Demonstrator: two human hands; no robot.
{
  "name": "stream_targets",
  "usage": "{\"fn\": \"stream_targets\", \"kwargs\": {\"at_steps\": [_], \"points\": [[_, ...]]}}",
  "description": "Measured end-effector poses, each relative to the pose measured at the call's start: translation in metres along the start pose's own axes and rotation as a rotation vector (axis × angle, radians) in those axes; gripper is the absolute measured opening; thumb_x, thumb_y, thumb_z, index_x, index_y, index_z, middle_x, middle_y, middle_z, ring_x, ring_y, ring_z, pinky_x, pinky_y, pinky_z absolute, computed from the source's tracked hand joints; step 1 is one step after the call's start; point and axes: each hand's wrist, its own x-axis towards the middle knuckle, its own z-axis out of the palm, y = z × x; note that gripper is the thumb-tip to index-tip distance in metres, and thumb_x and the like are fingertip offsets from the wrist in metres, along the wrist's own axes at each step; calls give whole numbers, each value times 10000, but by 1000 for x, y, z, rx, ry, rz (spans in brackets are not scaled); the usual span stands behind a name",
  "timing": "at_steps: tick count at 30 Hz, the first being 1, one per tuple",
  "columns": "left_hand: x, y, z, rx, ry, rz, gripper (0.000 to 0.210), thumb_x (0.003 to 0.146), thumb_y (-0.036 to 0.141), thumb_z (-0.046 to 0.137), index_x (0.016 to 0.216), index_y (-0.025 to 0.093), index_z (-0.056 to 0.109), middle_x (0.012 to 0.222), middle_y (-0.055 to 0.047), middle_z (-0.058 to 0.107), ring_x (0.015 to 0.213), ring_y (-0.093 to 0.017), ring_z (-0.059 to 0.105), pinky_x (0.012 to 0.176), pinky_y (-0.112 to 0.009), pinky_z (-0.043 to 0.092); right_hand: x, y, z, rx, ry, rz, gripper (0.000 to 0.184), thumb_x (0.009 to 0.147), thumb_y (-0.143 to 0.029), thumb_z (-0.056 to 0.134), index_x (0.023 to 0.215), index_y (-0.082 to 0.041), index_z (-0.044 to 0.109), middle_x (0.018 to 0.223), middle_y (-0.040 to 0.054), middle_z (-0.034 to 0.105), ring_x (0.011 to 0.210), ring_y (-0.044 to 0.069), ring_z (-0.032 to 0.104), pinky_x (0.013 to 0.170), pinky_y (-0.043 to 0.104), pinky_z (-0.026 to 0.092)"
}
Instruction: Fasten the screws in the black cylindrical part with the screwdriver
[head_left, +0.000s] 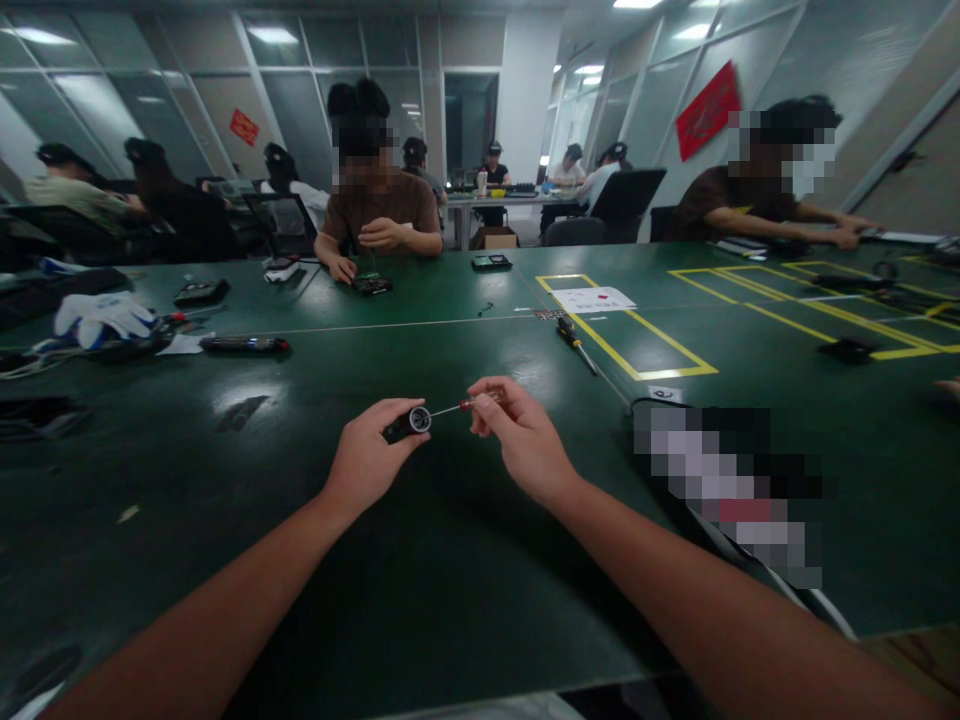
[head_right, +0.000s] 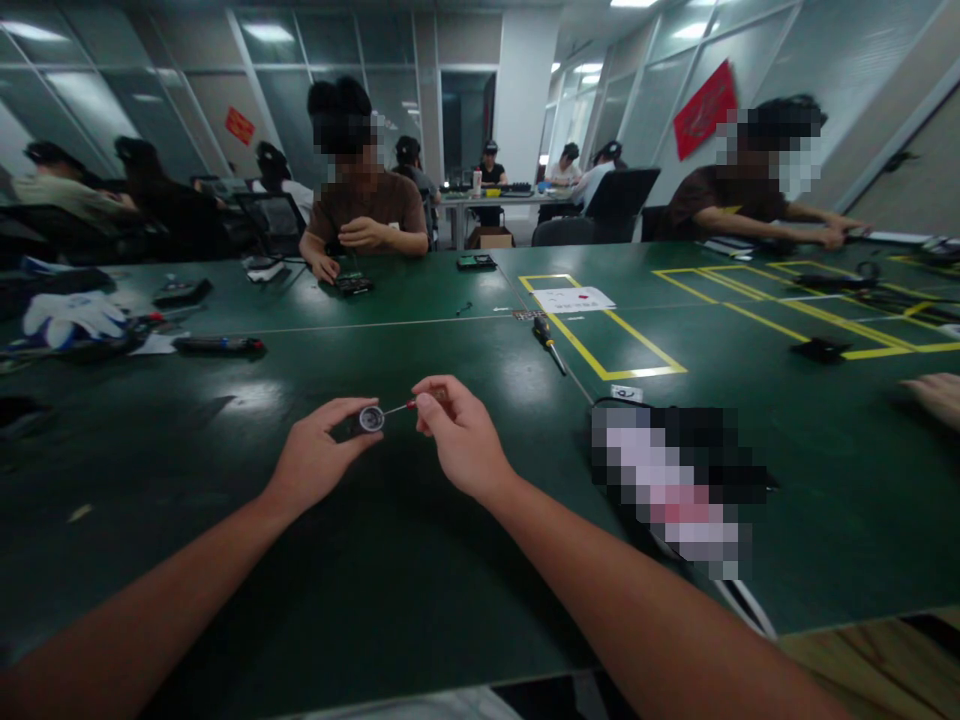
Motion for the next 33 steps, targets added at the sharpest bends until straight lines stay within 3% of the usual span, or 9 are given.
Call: {"fn": "stream_targets", "kwargs": {"at_steps": [4,8,15,18,20,21,24,28,33], "points": [[0,-2,0,6,-15,7,363,823,239,766,1184,234,734,1216,-67,721,1133,-257,672,1056,-458,509,0,-1,0,6,-12,69,330,970,-499,551,885,-228,719,762,1,628,665,145,561,662,307,483],[0,-2,0,11,-13,18,370,826,230,766,1194,233,733,1223,-65,719,1136,-250,670,1067,-450,501,1,3,0,122,105,149,197,884,-420,681,938,-231,699,836,8,677,743,160,630,728,322,533],[-1,-2,0,29,-31,79,354,852,231,737,1206,228,736,1224,-73,723,1135,-246,672,1051,-436,511,4,16,2,171,194,164,271,881,-485,686,923,-217,689,851,28,685,784,171,652,778,350,561],[0,-3,-1,48,-42,112,343,868,236,722,1210,233,738,1232,-73,723,1147,-247,668,1055,-437,508,8,19,-3,312,195,336,260,904,-472,662,887,-212,659,755,8,648,675,155,619,747,362,572],[1,-4,-1,45,-43,125,335,870,236,722,1205,237,741,1228,-71,725,1148,-248,667,1055,-444,507,12,19,-7,433,91,523,282,933,-458,614,806,-207,625,662,-2,589,585,151,569,750,405,587],[2,-4,-1,42,-46,124,338,867,234,727,1205,238,742,1226,-70,726,1147,-249,667,1054,-447,508,13,19,-9,463,96,534,284,940,-450,602,785,-211,613,638,-9,566,558,147,544,746,409,591],[2,-3,-1,33,-57,96,366,844,219,750,1210,235,739,1229,-72,724,1148,-253,667,1055,-455,507,13,17,-9,433,171,401,252,925,-454,629,841,-217,630,682,-18,583,588,140,551,750,376,584],[2,-1,-1,32,-56,69,383,843,224,754,1226,231,729,1240,-74,717,1154,-254,664,1061,-463,500,9,18,-5,235,251,203,267,902,-486,652,896,-219,646,783,0,640,701,151,614,738,335,562],[1,-1,-2,31,-44,68,392,843,244,762,1233,236,724,1240,-70,714,1150,-251,663,1059,-450,499,6,18,-2,44,208,82,281,945,-500,591,957,-225,645,875,28,681,789,175,655,772,352,553]]}}
